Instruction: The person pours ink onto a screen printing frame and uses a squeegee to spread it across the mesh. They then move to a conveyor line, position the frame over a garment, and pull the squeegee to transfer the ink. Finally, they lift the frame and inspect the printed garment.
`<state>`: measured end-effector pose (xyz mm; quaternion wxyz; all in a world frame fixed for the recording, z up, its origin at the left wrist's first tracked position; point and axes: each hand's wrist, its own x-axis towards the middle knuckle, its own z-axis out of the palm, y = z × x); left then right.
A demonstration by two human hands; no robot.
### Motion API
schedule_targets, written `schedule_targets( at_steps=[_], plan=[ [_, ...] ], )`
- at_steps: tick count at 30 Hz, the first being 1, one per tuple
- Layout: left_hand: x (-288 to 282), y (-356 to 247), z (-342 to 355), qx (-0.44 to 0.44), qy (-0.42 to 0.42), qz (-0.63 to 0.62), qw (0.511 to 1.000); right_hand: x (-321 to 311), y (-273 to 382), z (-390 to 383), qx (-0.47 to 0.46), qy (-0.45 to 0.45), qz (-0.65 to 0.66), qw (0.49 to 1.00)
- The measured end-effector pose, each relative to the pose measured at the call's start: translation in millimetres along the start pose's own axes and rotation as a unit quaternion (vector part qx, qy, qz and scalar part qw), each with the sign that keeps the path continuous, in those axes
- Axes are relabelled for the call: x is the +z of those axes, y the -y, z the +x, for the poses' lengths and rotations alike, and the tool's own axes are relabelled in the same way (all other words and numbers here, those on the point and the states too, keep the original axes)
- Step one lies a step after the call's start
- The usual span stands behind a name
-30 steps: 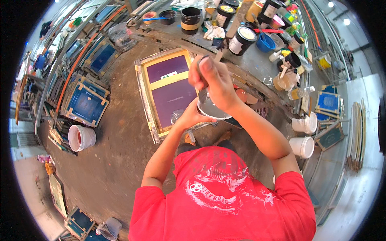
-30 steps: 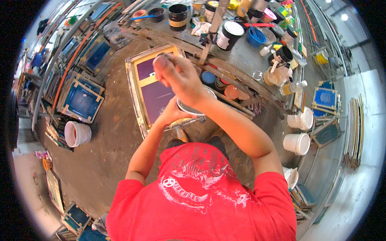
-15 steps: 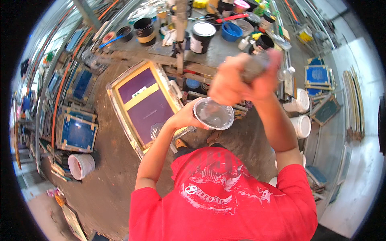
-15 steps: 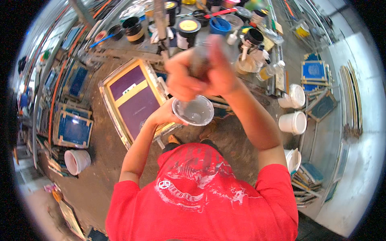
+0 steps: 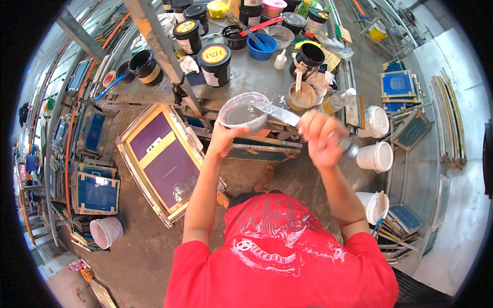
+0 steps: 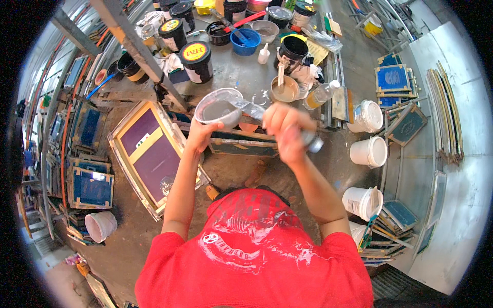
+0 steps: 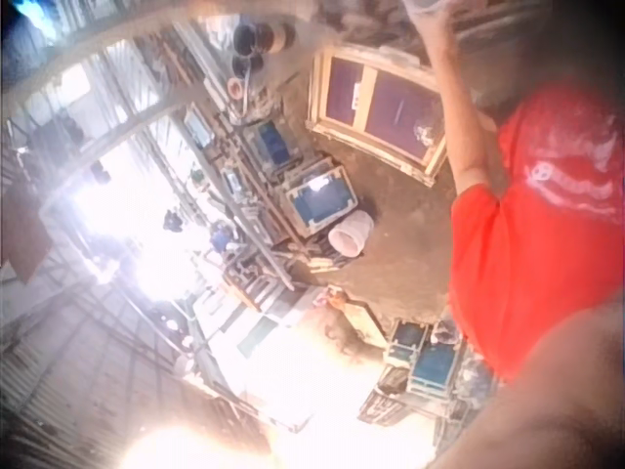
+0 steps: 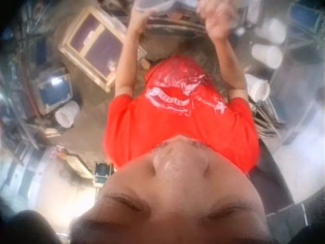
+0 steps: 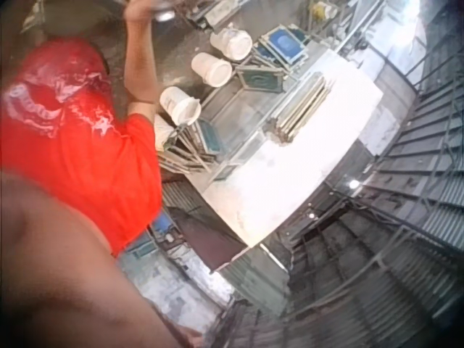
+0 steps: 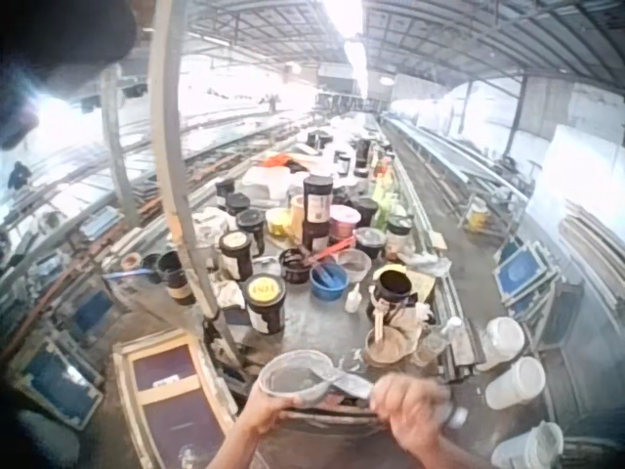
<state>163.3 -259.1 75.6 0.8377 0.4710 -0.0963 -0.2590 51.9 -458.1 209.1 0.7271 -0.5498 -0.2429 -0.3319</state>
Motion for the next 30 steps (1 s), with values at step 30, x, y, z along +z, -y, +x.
schedule_targets(
  at_steps=[30],
  plan=[
    [-3.0, 125.6, 104.3, 0.194, -0.293, 0.414, 0.840, -153.2, 1.8, 8.2, 0.059, -0.402, 0.019, 0.913]
  ],
)
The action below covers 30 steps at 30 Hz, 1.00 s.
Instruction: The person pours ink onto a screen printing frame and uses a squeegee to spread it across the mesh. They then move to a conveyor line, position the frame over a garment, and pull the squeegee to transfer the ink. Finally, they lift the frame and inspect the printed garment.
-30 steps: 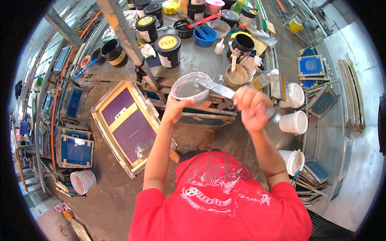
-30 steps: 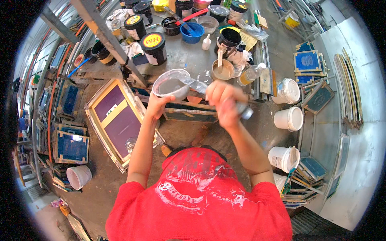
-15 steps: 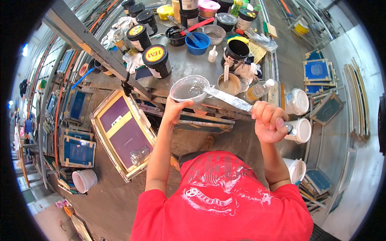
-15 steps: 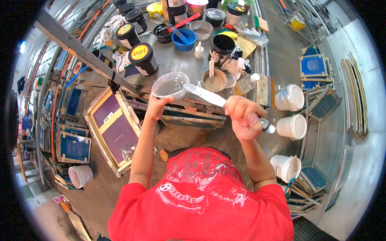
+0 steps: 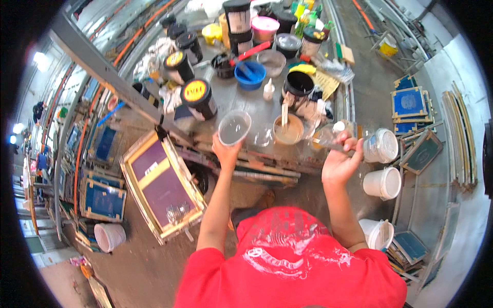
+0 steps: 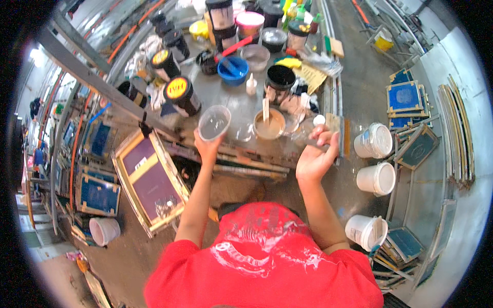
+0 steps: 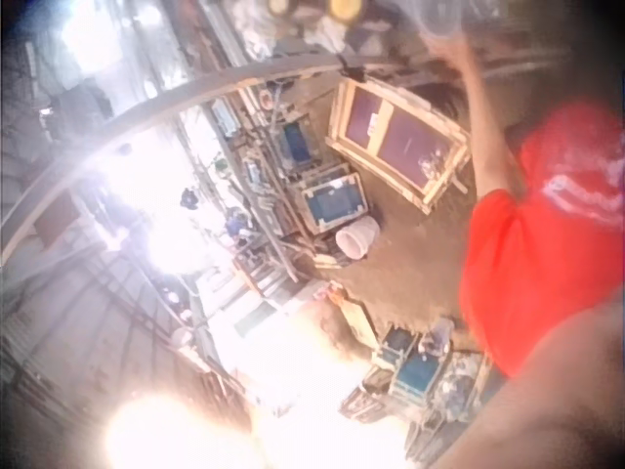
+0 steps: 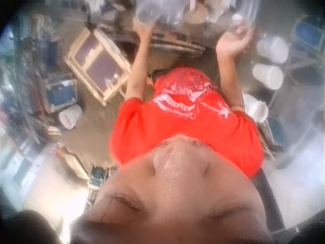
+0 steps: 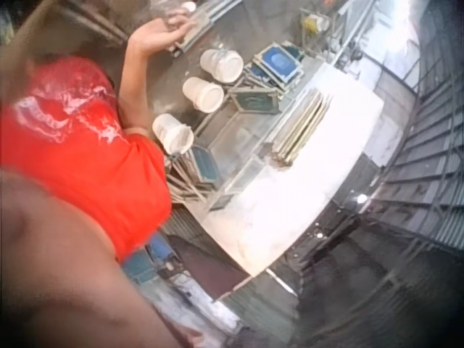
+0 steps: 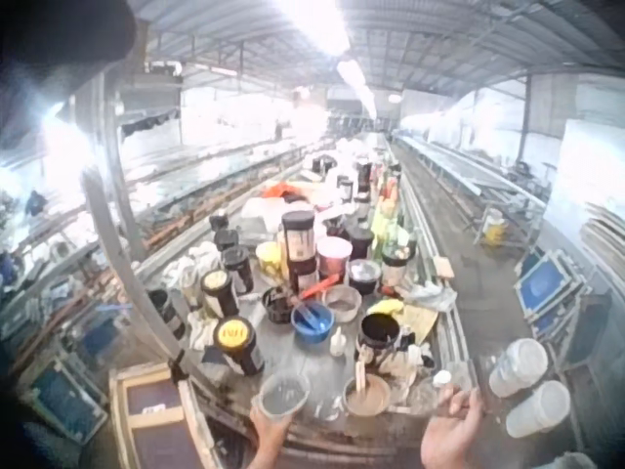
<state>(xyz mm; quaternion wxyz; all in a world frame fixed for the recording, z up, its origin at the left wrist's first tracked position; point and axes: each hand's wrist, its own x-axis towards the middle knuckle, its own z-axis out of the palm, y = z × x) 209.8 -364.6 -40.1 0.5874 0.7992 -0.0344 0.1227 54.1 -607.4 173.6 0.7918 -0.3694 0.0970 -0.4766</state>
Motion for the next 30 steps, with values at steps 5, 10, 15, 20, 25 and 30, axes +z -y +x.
schedule_targets(
  at_steps=[5, 10, 15, 20, 25, 30],
  plan=[
    [41.8, 18.9, 13.4, 0.082, -0.031, 0.240, 0.967, -5.5, -17.2, -1.0, 0.066, -0.026, -0.041, 0.997],
    [43.6, -5.7, 19.9, 0.060, 0.001, 0.283, 0.957, -3.7, -16.3, -10.4, 0.097, 0.025, -0.117, 0.988],
    [14.6, -2.1, -15.8, 0.074, 0.012, 0.300, 0.951, -2.5, -39.7, -25.0, 0.105, 0.114, -0.112, 0.981],
    [-40.1, 16.2, -96.5, 0.051, 0.010, 0.197, 0.979, -1.3, -96.9, -57.9, 0.018, 0.164, -0.273, 0.948],
    [-101.2, 6.1, -135.1, -0.041, 0.112, 0.090, 0.989, 7.4, -160.4, -82.6, -0.144, 0.275, -0.410, 0.858],
    [-152.3, -14.1, -155.6, -0.102, 0.156, 0.040, 0.982, -10.8, -199.1, -100.6, -0.179, 0.337, -0.523, 0.762]
  ],
)
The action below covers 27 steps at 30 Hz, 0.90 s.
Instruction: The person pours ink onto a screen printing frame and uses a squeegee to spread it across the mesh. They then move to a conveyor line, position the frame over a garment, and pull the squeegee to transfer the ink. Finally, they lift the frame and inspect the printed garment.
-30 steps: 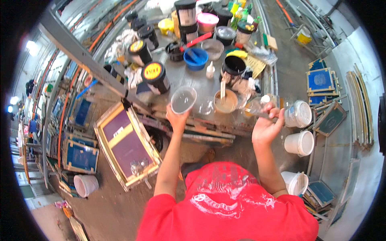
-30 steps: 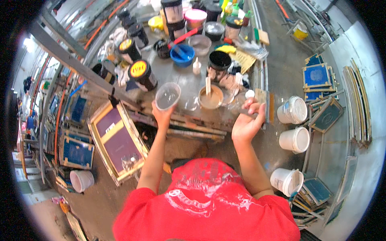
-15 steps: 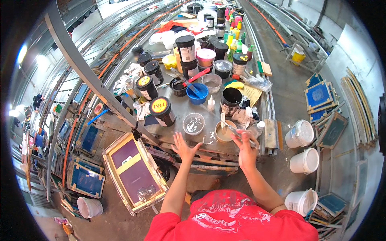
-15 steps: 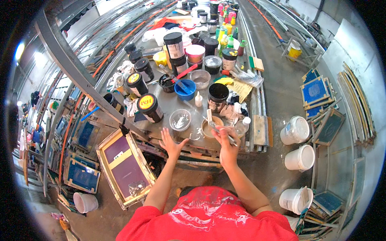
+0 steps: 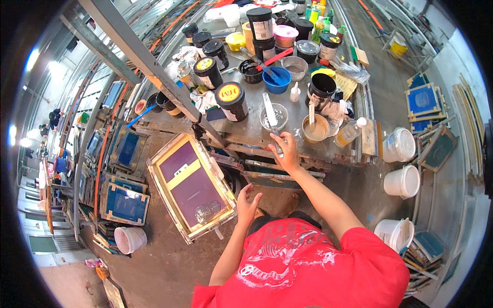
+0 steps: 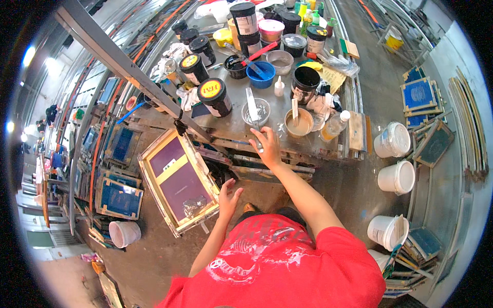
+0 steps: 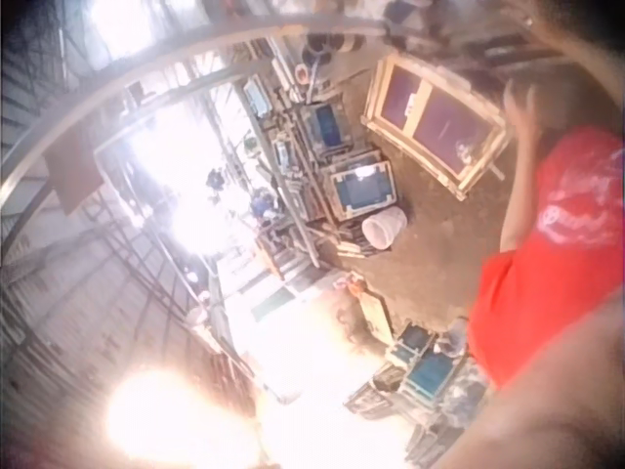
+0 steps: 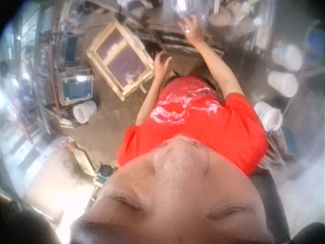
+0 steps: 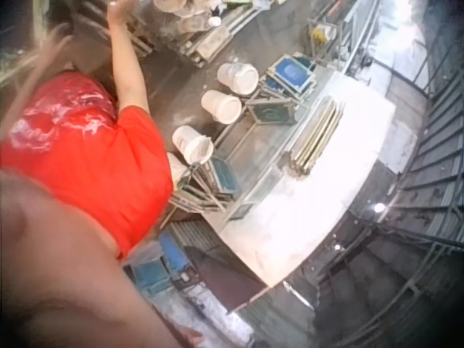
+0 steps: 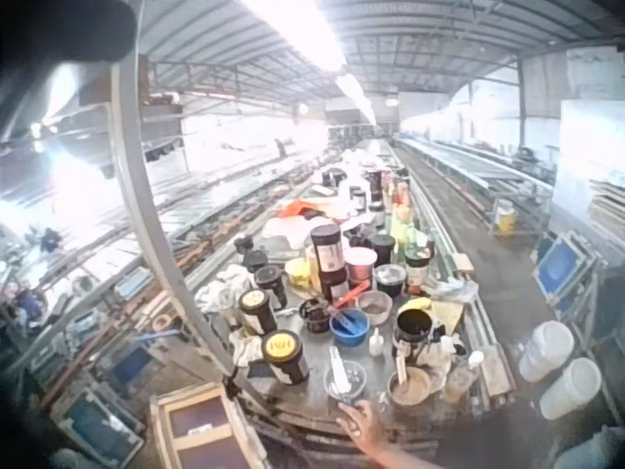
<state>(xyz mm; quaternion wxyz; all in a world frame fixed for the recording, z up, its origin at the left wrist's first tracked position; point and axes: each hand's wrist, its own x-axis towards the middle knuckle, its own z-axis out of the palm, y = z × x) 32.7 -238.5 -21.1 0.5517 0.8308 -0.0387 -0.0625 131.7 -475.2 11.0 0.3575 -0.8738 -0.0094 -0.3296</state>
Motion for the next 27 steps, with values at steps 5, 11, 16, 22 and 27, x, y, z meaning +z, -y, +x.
schedule_targets(
  at_steps=[5, 11, 16, 22, 27],
  plan=[
    [-35.1, 9.7, -18.2, -0.049, 0.019, -0.082, 0.995, 8.7, -3.6, -13.4, 0.043, 0.030, -0.011, 0.999],
    [-39.6, 5.4, -6.7, -0.024, 0.090, -0.128, 0.987, -17.4, 9.8, -45.4, 0.106, -0.027, 0.024, 0.994],
    [-29.2, 3.6, 19.2, 0.033, 0.123, -0.107, 0.986, -98.9, 45.4, -73.2, 0.098, -0.114, 0.008, 0.989],
    [-24.7, -58.1, 27.0, 0.182, 0.061, 0.032, 0.981, -243.8, -36.6, -15.2, 0.105, -0.343, -0.022, 0.933],
    [10.0, -117.8, 28.2, 0.284, -0.025, 0.073, 0.956, -310.6, -164.7, 73.8, 0.232, -0.103, 0.012, 0.967]
  ],
)
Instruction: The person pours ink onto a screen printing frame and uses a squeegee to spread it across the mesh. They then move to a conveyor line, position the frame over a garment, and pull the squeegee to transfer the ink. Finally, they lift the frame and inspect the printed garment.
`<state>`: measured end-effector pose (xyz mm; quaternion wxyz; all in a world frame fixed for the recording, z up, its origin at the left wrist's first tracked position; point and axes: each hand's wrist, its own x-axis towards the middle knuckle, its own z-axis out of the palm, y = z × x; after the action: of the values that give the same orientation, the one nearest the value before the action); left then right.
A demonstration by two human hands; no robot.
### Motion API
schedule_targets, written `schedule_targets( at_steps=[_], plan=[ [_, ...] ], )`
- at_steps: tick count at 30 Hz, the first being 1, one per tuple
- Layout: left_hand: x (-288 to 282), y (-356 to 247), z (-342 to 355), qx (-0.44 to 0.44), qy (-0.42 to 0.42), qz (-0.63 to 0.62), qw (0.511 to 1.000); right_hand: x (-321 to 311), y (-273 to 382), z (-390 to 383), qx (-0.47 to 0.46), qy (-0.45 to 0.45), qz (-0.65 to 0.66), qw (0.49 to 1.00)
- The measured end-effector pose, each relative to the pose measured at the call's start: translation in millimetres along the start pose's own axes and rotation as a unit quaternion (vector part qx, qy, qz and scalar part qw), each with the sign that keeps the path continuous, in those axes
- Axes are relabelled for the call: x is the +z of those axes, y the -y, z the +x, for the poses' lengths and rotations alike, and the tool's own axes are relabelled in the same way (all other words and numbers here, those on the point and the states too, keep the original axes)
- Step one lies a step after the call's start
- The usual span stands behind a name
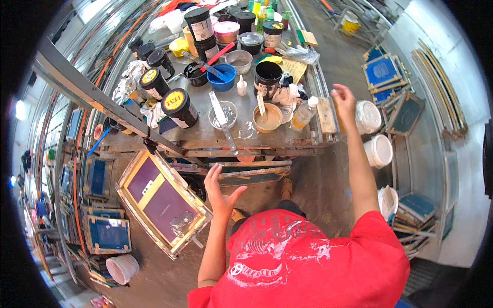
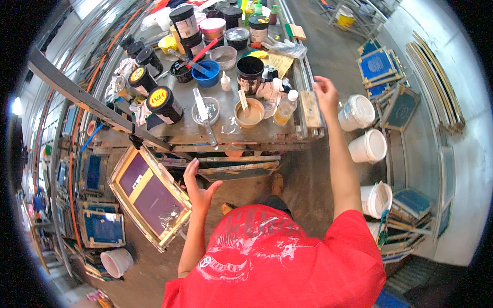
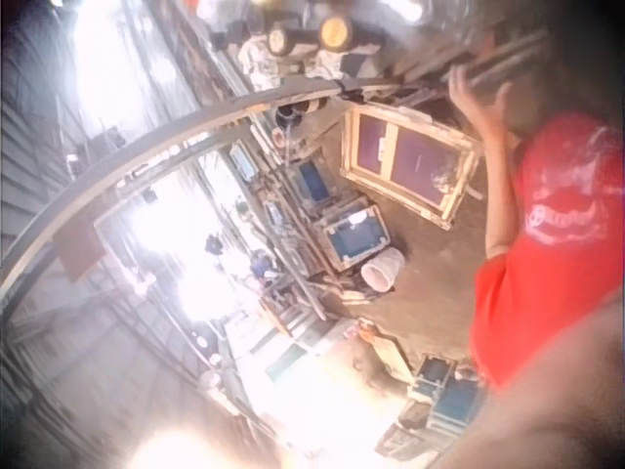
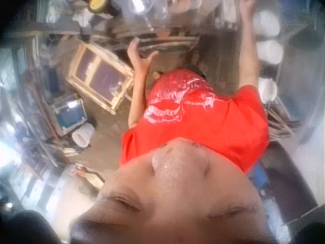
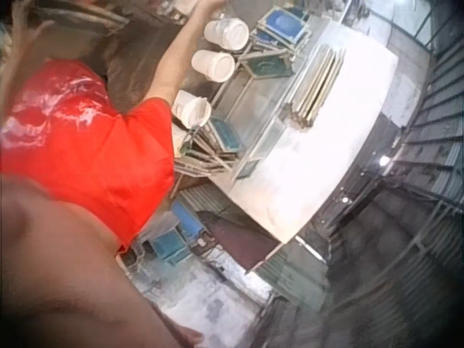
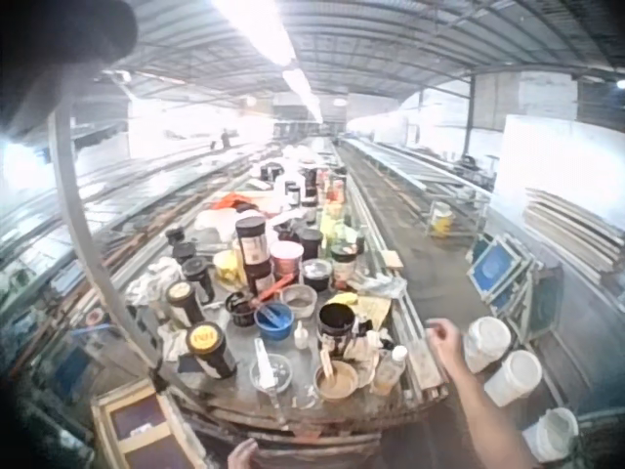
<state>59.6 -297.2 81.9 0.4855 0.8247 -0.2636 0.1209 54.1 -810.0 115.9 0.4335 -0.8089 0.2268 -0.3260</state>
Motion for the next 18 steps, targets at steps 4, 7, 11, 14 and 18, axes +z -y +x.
schedule_targets(
  at_steps=[4, 7, 11, 14, 18],
  plan=[
    [41.4, -37.5, 47.3, 0.035, -0.066, 0.022, 0.997, 58.0, -46.8, 56.3, 0.034, 0.281, -0.107, 0.953],
    [75.4, -70.6, 86.7, 0.032, -0.095, 0.010, 0.995, 103.3, -98.8, 73.0, 0.015, 0.284, -0.069, 0.956],
    [102.6, -101.8, 116.1, 0.050, -0.119, 0.053, 0.990, 125.1, -108.0, 77.3, -0.034, 0.326, -0.108, 0.939],
    [114.4, -111.7, 122.7, 0.077, -0.145, 0.104, 0.981, 116.7, -80.2, 84.0, -0.115, 0.206, -0.032, 0.971],
    [137.8, -120.6, 137.6, 0.131, -0.169, 0.185, 0.959, 74.5, -63.7, 114.6, 0.050, 0.237, 0.205, 0.948]
  ],
)
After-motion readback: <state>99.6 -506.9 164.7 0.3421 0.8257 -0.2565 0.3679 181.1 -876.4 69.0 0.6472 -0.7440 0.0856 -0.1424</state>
